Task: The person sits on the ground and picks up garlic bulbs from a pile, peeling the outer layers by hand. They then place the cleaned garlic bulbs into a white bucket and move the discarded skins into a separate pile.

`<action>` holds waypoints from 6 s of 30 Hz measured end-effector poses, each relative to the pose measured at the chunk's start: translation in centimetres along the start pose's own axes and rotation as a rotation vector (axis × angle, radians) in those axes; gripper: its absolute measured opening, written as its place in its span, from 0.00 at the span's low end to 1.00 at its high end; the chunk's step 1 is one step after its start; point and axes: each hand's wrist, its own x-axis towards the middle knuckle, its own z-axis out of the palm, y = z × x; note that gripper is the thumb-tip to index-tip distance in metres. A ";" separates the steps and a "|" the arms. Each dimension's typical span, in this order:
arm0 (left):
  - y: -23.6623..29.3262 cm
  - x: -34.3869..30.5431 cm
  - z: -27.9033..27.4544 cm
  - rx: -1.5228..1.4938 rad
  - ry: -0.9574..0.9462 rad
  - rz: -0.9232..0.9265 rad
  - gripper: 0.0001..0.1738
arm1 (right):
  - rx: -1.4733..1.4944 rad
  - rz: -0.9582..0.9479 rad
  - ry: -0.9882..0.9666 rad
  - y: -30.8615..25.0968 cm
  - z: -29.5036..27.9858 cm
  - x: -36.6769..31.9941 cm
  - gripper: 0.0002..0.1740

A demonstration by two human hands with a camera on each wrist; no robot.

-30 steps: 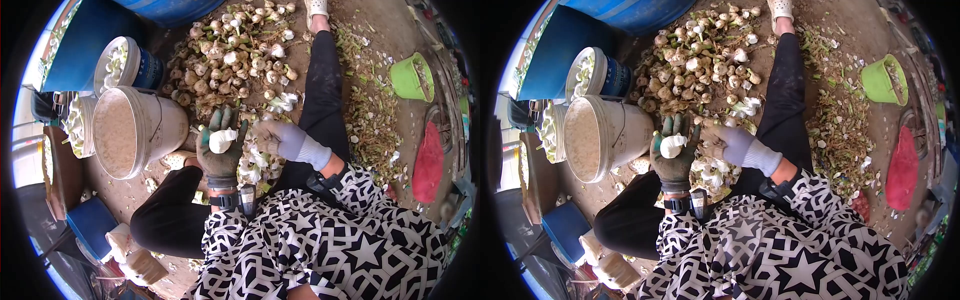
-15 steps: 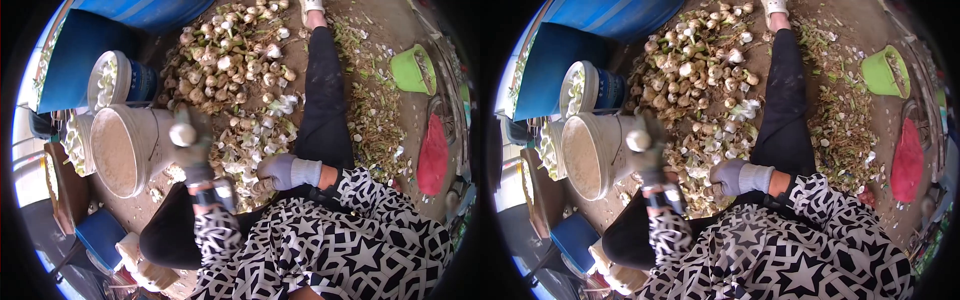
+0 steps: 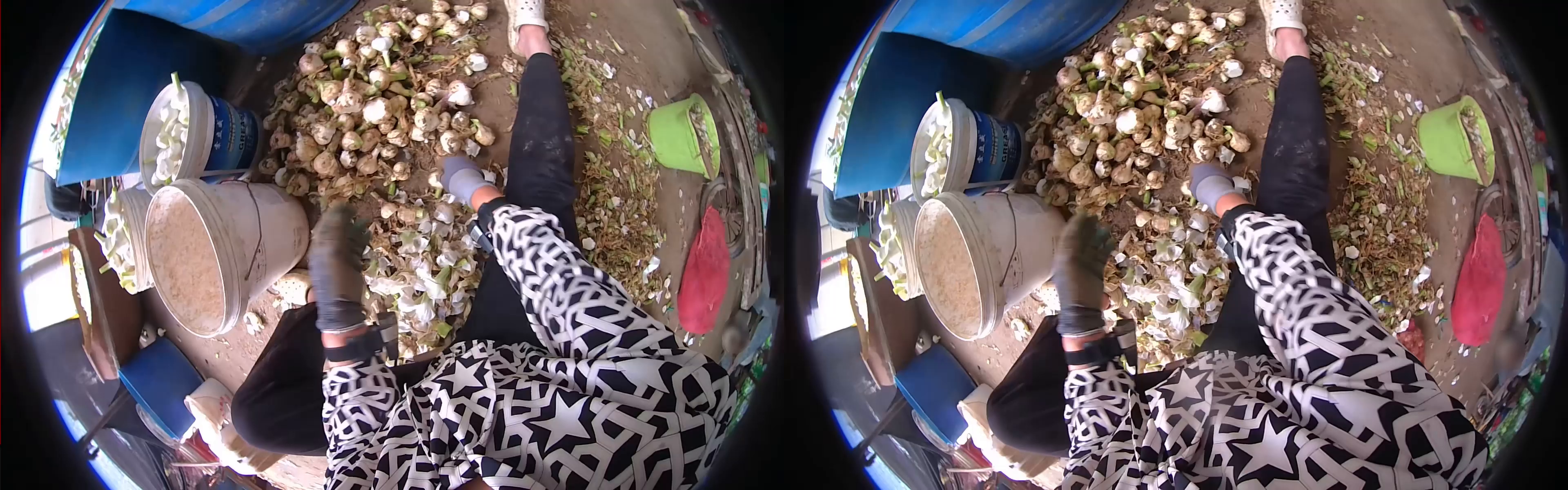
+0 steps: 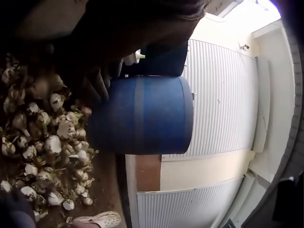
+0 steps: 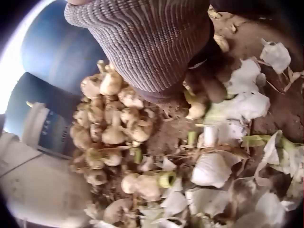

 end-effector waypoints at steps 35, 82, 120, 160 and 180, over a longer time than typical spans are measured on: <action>-2.4 -6.3 2.2 -0.355 -0.193 -0.220 0.20 | 1.102 -0.626 -0.186 -6.5 -9.0 -22.0 0.11; 13.2 4.9 -5.3 -0.533 0.000 0.292 0.47 | -0.202 -0.164 0.120 -8.1 2.7 1.5 0.28; -3.7 -5.4 -0.2 0.881 -0.129 0.500 0.29 | 1.588 -0.284 -0.532 -5.7 -6.8 -21.5 0.09; -2.5 6.3 -9.0 -0.413 -0.070 -0.037 0.21 | -0.457 -0.536 -0.143 -11.9 7.0 -0.8 0.22; -3.8 -5.2 3.9 0.723 -0.068 0.712 0.22 | 1.109 -0.436 0.184 -6.2 -4.7 -15.8 0.12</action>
